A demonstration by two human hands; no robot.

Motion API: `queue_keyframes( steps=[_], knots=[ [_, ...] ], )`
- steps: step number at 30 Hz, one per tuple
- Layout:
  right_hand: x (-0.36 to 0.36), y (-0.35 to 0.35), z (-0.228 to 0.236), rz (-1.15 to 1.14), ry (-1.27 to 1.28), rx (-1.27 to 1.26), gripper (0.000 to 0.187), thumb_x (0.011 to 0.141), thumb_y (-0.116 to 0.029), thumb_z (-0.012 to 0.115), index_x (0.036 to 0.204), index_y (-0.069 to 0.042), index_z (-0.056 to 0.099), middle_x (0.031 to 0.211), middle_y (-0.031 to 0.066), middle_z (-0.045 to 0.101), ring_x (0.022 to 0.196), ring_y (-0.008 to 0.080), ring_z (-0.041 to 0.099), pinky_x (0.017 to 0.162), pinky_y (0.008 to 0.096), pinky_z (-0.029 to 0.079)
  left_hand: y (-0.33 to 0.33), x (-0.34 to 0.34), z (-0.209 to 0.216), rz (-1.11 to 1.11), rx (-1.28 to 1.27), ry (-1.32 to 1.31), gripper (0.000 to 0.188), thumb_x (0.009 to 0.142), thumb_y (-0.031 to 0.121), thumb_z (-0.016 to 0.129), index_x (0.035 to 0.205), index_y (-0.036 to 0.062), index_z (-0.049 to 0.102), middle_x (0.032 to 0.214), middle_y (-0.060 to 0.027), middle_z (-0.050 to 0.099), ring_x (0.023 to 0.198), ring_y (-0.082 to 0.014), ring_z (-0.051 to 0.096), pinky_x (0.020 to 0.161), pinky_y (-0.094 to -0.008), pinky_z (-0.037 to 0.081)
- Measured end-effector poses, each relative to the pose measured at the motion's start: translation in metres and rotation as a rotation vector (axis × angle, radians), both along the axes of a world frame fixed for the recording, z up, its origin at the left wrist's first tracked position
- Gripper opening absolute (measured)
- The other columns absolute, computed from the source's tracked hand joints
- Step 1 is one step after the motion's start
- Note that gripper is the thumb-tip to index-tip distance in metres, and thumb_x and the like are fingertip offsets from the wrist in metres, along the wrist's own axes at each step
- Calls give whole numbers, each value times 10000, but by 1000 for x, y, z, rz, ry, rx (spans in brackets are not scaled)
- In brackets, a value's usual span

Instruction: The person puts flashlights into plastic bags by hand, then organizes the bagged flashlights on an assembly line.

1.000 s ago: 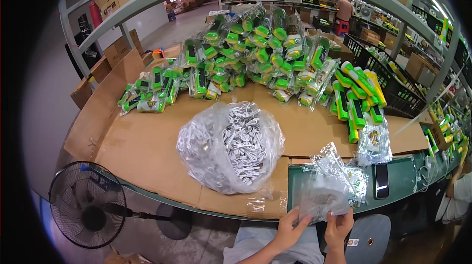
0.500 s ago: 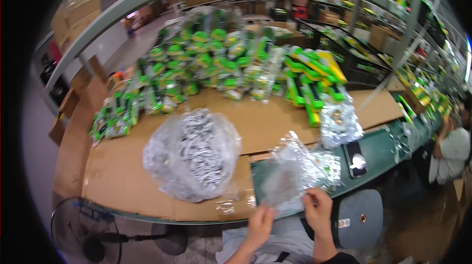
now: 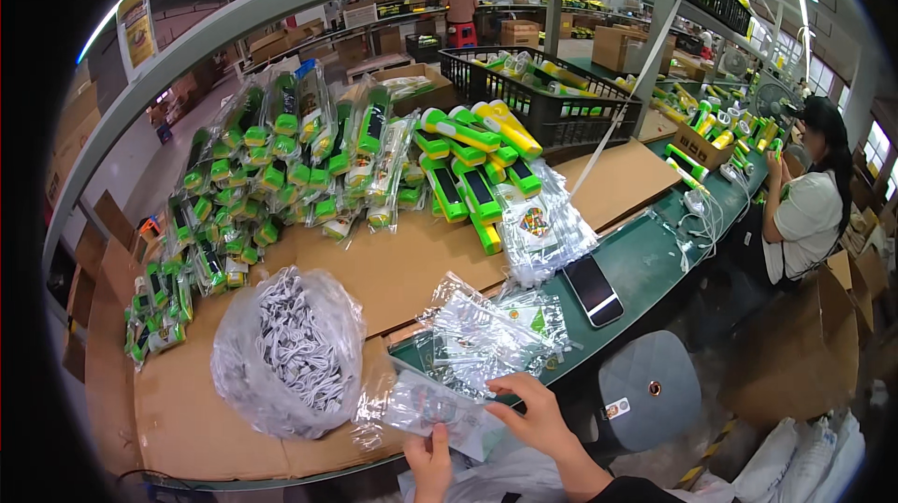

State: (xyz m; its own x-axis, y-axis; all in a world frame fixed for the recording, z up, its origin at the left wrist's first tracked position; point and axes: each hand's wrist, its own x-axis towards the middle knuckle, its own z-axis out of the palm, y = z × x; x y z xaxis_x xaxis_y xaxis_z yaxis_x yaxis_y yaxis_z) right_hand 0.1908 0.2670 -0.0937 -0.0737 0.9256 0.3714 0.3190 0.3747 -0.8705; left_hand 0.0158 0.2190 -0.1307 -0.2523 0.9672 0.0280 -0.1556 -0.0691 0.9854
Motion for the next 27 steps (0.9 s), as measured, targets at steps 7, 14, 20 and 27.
queue_keyframes(
  steps=[7,14,20,27],
  knots=[
    [17,-4,0,103,-51,-67,181,796,-92,763,951,-23,700,861,98,682,802,229,663,720,319,514,-3,5,-26,-60,-2,42,249,968,172,607,1094,-43,599,1054,-85,635,928,-119,583,828,-280,466],
    [11,1,-2,43,-56,-72,91,808,-30,726,863,3,661,816,103,670,747,221,652,683,297,499,2,3,-32,19,33,59,245,958,151,611,1100,-49,614,1048,-76,646,923,-129,591,842,-295,470],
    [-31,17,-3,-32,-93,-79,109,892,-94,614,834,-15,566,746,98,577,695,197,566,664,298,446,-7,-12,10,10,-27,359,247,876,193,675,963,-38,686,910,-201,695,850,-359,679,758,-420,529],
    [-120,16,8,499,158,-22,225,995,-190,494,847,-26,449,810,41,403,723,147,393,667,276,337,-64,-96,76,326,259,635,323,897,129,645,1173,-33,602,1052,-216,646,911,-394,632,774,-410,517]
  ],
)
